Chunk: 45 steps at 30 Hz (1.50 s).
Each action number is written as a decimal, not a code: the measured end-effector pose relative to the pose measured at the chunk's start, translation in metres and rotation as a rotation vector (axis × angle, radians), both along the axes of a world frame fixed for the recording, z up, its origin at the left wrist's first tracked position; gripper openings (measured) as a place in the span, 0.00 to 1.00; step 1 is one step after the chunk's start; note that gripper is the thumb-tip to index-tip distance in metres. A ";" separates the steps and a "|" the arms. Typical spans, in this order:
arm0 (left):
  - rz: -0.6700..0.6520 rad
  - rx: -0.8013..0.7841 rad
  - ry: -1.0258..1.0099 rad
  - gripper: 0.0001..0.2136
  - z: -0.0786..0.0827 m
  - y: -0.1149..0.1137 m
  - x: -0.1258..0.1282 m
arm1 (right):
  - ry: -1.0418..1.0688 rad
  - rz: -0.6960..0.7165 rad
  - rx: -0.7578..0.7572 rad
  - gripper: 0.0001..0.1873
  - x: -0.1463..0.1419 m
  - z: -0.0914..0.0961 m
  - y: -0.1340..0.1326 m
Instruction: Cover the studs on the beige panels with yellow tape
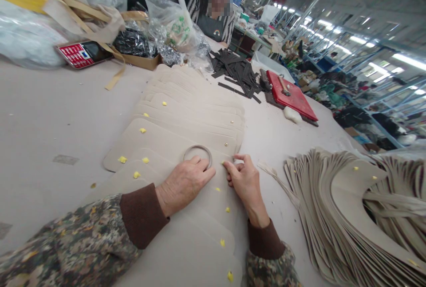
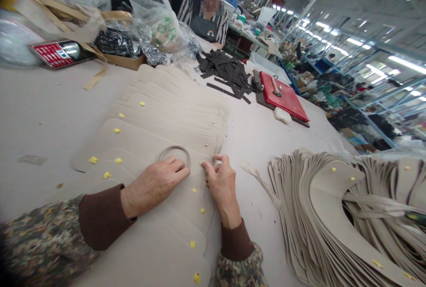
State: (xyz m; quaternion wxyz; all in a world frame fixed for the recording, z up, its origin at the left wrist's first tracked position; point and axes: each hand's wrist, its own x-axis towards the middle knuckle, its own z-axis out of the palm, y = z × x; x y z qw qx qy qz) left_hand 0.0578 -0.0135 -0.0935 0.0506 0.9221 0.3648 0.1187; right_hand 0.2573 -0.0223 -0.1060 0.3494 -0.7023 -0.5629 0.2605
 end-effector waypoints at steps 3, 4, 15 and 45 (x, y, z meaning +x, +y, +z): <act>0.002 0.002 -0.008 0.05 0.000 0.000 0.000 | 0.012 0.025 0.009 0.15 0.005 -0.004 -0.008; 0.003 0.004 -0.012 0.05 0.000 0.000 -0.001 | -0.004 0.040 0.022 0.15 0.004 -0.004 -0.010; 0.022 0.024 -0.066 0.04 -0.007 0.000 -0.003 | -0.253 0.109 0.088 0.09 -0.016 0.005 0.004; 0.474 -0.092 -0.707 0.19 0.054 -0.081 -0.064 | 0.462 0.077 -0.116 0.35 0.034 -0.016 0.008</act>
